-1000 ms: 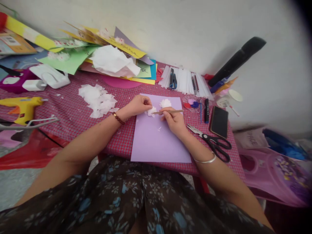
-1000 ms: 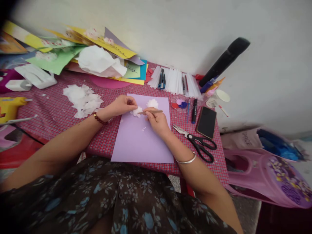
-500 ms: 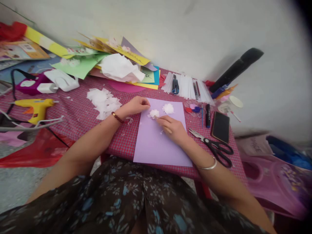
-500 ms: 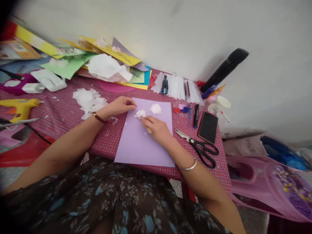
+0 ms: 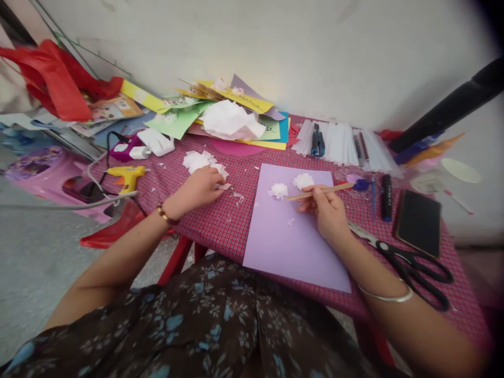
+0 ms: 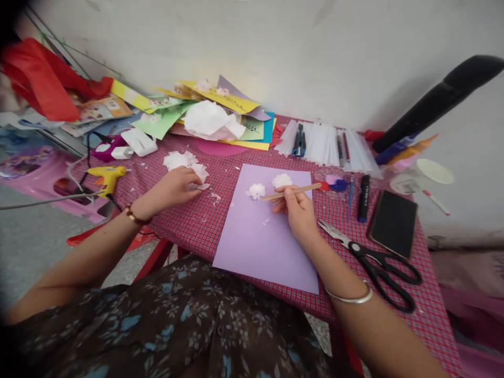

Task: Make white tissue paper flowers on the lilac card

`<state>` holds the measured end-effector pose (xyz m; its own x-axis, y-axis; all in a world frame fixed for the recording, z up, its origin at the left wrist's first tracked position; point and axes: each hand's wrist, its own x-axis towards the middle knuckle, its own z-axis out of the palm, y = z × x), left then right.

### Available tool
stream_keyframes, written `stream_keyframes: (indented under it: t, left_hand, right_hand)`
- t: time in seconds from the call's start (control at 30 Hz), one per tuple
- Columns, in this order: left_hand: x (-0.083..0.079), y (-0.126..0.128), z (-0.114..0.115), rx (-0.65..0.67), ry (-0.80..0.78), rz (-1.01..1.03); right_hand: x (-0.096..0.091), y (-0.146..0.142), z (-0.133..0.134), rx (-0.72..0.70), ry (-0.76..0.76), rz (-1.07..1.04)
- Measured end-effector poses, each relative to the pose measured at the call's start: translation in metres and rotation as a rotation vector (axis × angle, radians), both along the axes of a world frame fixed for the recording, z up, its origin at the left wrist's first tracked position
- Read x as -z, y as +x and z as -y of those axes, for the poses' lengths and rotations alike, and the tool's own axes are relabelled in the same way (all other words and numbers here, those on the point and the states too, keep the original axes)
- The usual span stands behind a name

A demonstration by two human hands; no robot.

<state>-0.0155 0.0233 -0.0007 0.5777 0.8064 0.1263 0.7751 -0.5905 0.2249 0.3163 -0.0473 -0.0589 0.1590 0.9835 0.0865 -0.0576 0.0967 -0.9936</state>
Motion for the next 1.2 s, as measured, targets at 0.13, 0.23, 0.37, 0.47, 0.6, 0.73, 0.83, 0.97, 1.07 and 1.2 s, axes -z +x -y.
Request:
stream_keyframes:
  t: [0.13, 0.23, 0.37, 0.47, 0.6, 0.73, 0.83, 0.97, 1.07, 1.2]
  left_hand:
    - [0.015, 0.003, 0.006, -0.015, 0.245, -0.228]
    - [0.019, 0.006, -0.001, -0.034, 0.239, -0.146]
    - [0.009, 0.015, 0.001, -0.127, 0.004, 0.325]
    - [-0.005, 0.027, 0.009, -0.135, -0.400, 0.684]
    - [-0.021, 0.056, 0.007, -0.084, -0.702, 0.865]
    - [-0.021, 0.098, -0.013, -0.030, -0.729, 0.940]
    - [-0.009, 0.122, -0.026, -0.034, -0.755, 0.968]
    - [0.009, 0.128, -0.033, -0.020, -0.743, 0.934]
    - [0.015, 0.121, -0.033, -0.029, -0.687, 0.891]
    - [0.014, 0.115, -0.032, -0.040, -0.679, 0.921]
  right_hand:
    - [-0.001, -0.001, 0.000, -0.019, -0.004, 0.029]
    - [-0.002, 0.000, 0.000, -0.025, -0.007, 0.044]
    - [-0.002, 0.000, -0.001, -0.020, -0.001, 0.031]
    - [-0.002, -0.001, -0.002, -0.026, 0.020, 0.037]
    - [-0.003, -0.001, -0.004, -0.020, 0.061, 0.054]
    - [-0.004, -0.001, -0.006, 0.009, 0.089, 0.100]
    - [-0.004, 0.000, -0.005, -0.002, 0.098, 0.142]
    - [-0.005, -0.002, -0.003, -0.064, 0.116, 0.188]
    - [-0.007, -0.006, -0.002, -0.126, 0.135, 0.246]
    - [-0.007, -0.010, -0.001, -0.160, 0.190, 0.326]
